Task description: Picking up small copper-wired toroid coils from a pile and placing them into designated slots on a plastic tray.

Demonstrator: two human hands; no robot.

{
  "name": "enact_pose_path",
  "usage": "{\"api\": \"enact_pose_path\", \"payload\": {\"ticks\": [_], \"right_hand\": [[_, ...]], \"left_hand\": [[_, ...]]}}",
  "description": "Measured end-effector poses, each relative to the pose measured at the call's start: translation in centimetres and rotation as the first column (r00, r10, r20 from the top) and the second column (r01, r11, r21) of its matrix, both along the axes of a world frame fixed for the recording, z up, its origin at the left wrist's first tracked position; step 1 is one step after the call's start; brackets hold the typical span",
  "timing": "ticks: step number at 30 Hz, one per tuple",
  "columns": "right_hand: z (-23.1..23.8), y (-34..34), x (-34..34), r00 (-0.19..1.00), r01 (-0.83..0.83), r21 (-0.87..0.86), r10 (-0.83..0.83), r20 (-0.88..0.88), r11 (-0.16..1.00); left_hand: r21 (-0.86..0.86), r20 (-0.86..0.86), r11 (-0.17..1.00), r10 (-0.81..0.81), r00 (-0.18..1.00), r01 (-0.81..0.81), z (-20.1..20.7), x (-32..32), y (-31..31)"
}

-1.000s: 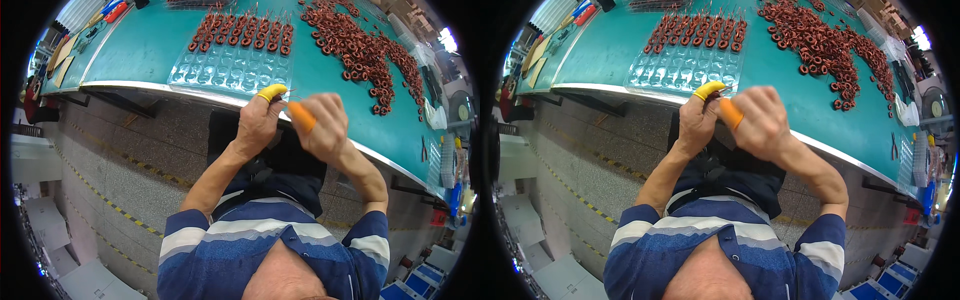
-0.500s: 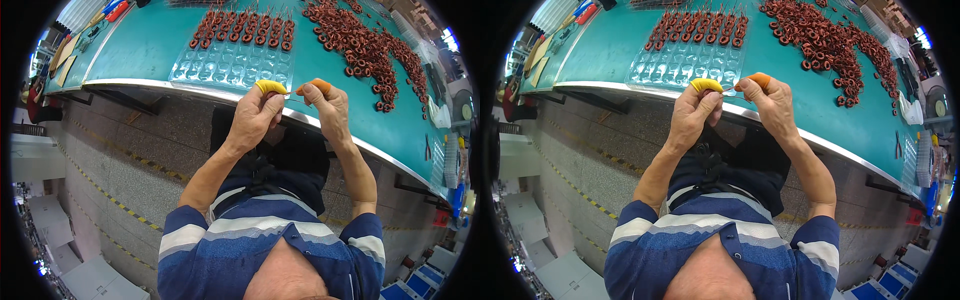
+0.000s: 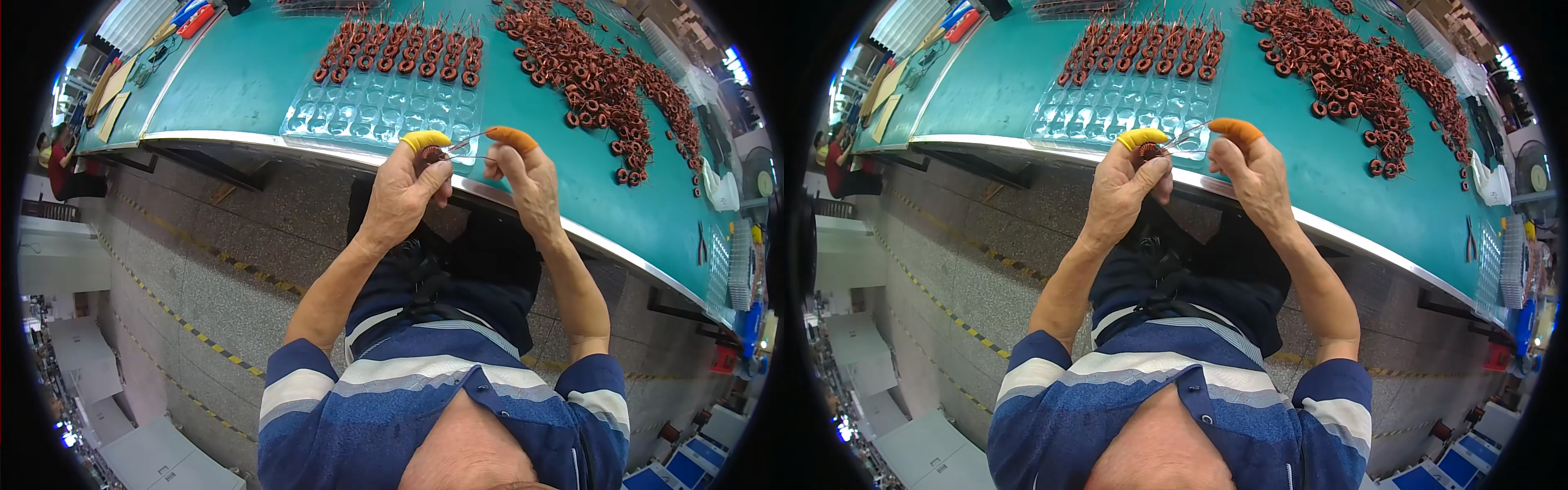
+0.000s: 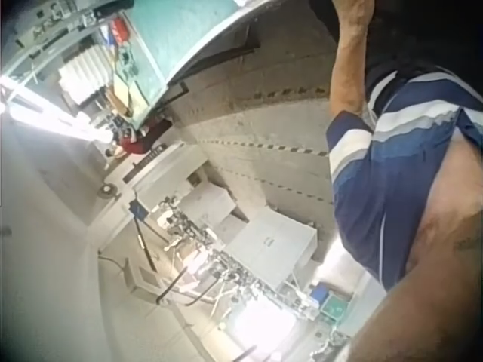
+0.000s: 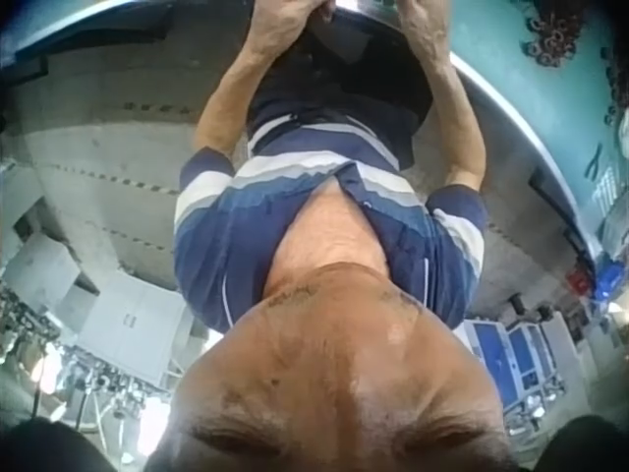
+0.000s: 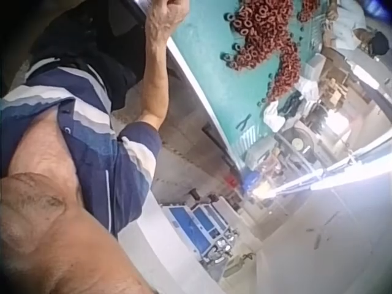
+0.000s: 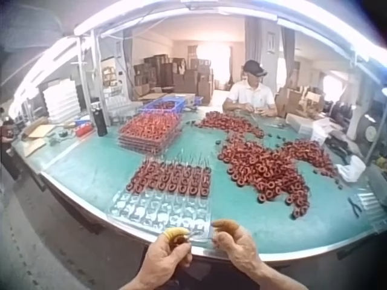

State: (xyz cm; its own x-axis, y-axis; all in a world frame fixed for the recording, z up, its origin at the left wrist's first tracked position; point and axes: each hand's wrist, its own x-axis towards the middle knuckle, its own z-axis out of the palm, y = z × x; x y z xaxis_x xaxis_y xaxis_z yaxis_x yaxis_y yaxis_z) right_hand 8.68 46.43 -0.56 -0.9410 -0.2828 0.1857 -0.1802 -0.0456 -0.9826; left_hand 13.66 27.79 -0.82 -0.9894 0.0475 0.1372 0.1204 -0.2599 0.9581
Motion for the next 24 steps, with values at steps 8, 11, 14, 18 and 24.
{"api": "enact_pose_path", "payload": {"ticks": [8, 11, 14, 18, 24], "right_hand": [[-1.2, 0.2, 1.5, 1.0, 0.023, 0.054, -0.024, 0.002, 0.998], [-0.4, -0.9, 2.4, 0.969, 0.174, 0.164, -0.138, -0.206, 0.971], [2.7, -1.4, 3.1, 0.978, 0.203, -0.11, -0.195, 0.079, 0.973], [0.2, -0.4, 1.4, 0.95, 0.109, -0.361, 0.01, 0.312, 0.926], [0.2, -1.8, 1.4, 0.982, 0.148, -0.261, -0.111, 0.151, 0.954]], "left_hand": [[-0.065, -0.007, 0.998, -0.005, 1.0, 0.005, 0.1, 0.0, 0.6], [-0.189, -0.064, 0.98, 0.043, 0.997, -0.054, 0.1, 0.1, 1.1], [-0.229, -0.171, 0.967, 0.074, 0.983, -0.113, 0.1, 0.5, 0.8], [-0.187, -0.121, 0.98, 0.046, 0.992, -0.068, 0.2, 0.1, 1.1], [0.144, 0.114, 0.984, -0.123, 0.986, 0.106, 0.0, 0.3, -0.9]]}}
